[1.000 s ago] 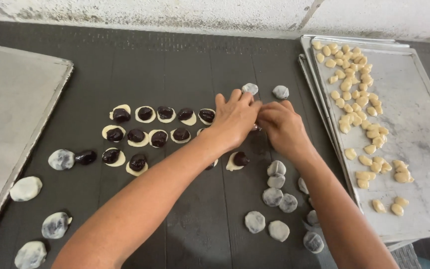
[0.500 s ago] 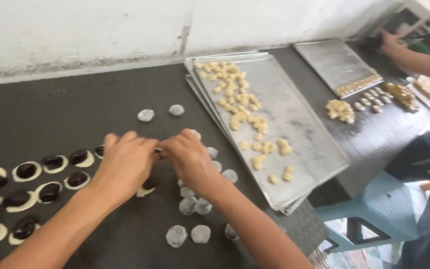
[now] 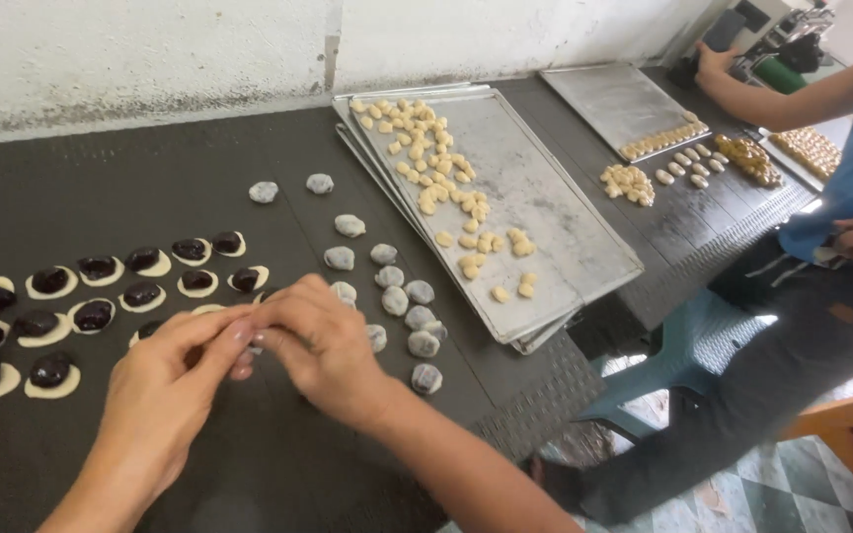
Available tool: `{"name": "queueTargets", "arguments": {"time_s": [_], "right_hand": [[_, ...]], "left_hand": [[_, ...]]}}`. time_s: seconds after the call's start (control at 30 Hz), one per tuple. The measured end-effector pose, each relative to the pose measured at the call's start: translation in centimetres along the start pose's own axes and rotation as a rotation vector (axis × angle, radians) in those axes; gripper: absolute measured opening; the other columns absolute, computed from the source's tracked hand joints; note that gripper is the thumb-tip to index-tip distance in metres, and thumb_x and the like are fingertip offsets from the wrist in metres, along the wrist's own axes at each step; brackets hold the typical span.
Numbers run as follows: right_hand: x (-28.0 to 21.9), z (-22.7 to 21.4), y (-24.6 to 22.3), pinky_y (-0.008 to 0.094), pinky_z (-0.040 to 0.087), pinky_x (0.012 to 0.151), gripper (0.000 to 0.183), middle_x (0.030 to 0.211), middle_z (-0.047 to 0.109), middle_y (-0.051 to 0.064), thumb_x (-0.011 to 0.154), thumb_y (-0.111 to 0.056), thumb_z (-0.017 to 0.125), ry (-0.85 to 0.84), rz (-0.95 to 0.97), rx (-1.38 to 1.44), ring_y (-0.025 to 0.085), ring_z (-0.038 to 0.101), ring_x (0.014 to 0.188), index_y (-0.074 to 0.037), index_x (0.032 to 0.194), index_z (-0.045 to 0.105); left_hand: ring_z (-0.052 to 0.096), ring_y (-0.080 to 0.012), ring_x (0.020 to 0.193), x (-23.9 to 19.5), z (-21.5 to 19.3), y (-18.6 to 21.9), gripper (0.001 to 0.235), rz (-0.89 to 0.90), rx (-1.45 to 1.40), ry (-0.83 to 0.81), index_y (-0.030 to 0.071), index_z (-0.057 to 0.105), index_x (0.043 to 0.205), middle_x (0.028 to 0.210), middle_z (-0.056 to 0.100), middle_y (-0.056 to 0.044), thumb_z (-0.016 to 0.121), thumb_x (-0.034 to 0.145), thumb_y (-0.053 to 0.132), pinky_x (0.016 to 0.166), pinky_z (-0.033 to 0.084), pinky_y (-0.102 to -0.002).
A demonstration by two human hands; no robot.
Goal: The person wraps small dark fillings into white dough pieces by hand on a dark mat. They repeatedly pick up a dough piece, place a filling on it, fold and seal the dough around the filling, and set the finished dumpling aside. A tray of pre-portioned dough pieces is visible to the right.
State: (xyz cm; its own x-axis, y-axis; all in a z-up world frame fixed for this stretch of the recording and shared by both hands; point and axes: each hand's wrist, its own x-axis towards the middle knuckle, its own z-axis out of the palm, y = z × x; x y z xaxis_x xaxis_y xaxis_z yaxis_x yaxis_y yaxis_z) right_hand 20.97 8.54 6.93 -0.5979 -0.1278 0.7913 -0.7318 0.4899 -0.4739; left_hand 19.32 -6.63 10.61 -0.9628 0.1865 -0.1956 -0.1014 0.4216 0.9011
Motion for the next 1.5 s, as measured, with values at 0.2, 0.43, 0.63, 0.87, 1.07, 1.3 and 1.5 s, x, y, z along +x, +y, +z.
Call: {"name": "queueTargets", "arguments": {"time_s": [0.2,0.43,0.63,0.87,1.07,1.3,1.5], "right_hand": [[-3.0,-0.5,-5.4,0.038,0.047,0.099,0.031,0.119,0.06,0.013,0.102,-0.018,0.055,-0.31,0.007,-0.002,0.03,0.059,0.106,-0.003,0.13,0.05],[-7.5,2.2,-6.6,0.033,0.048,0.079,0.01,0.097,0.067,0.009,0.092,-0.01,0.062,-0.325,-0.012,-0.049,0.025,0.06,0.082,-0.003,0.099,0.065],[-9.4,4.6,-5.2,0.027,0.048,0.073,0.028,0.098,0.068,-0.006,0.075,-0.016,0.078,-0.421,0.467,-0.146,0.013,0.057,0.085,-0.018,0.101,0.068],[-8.6,4.7,-6.0,0.025,0.048,0.085,0.006,0.097,0.069,-0.004,0.081,-0.01,0.075,-0.293,0.418,-0.032,0.015,0.056,0.09,-0.013,0.086,0.075],[-11.1,3.8,-4.5,0.032,0.047,0.079,0.012,0.091,0.064,0.002,0.087,-0.016,0.069,-0.373,0.206,-0.27,0.021,0.056,0.086,-0.012,0.098,0.07],[-9.5,5.0,-5.5,0.03,0.048,0.075,0.015,0.093,0.062,0.001,0.084,-0.014,0.072,-0.356,0.38,-0.218,0.018,0.058,0.088,-0.012,0.095,0.062],[-8.5,4.9,-5.4,0.027,0.045,0.068,0.007,0.088,0.061,0.002,0.092,-0.004,0.063,-0.286,0.139,-0.191,0.02,0.049,0.077,-0.009,0.087,0.067]], "left_hand": [[0.059,-0.0261,0.072,-1.7,-0.5,-9.1,0.019,-0.186,-0.834,-0.057,-0.008,0.065,0.108,0.081,0.061,-0.019,0.059,0.093,0.002,0.068,0.051,-0.038],[0.059,-0.0211,0.065,-3.1,1.8,-14.1,0.005,0.162,-0.222,-0.053,0.008,0.069,0.081,0.069,0.063,-0.009,0.065,0.083,0.011,0.059,0.046,-0.033],[0.059,-0.0363,0.089,-6.5,0.2,-11.7,0.03,0.427,0.32,-0.014,0.008,0.045,0.115,0.094,0.06,-0.016,0.055,0.087,0.003,0.07,0.047,-0.047],[0.05,-0.0294,0.101,-9.4,0.7,-13.2,0.066,0.629,0.452,0.229,0.006,0.044,0.137,0.112,0.065,-0.006,0.052,0.073,-0.01,0.085,0.036,-0.042],[0.051,-0.027,0.083,-8.7,1.2,-14.1,0.013,0.526,0.448,0.303,0.011,0.059,0.105,0.094,0.063,-0.005,0.058,0.094,0.016,0.07,0.035,-0.04],[0.051,-0.0294,0.085,-8.8,1.5,-14.4,0.026,0.643,0.52,0.301,0.006,0.059,0.113,0.101,0.057,-0.009,0.049,0.089,0.006,0.074,0.038,-0.041],[0.052,-0.0239,0.09,-9.1,1.2,-13.9,0.024,0.747,0.63,0.416,0.001,0.063,0.116,0.107,0.057,-0.008,0.056,0.093,0.006,0.077,0.038,-0.04]]}}
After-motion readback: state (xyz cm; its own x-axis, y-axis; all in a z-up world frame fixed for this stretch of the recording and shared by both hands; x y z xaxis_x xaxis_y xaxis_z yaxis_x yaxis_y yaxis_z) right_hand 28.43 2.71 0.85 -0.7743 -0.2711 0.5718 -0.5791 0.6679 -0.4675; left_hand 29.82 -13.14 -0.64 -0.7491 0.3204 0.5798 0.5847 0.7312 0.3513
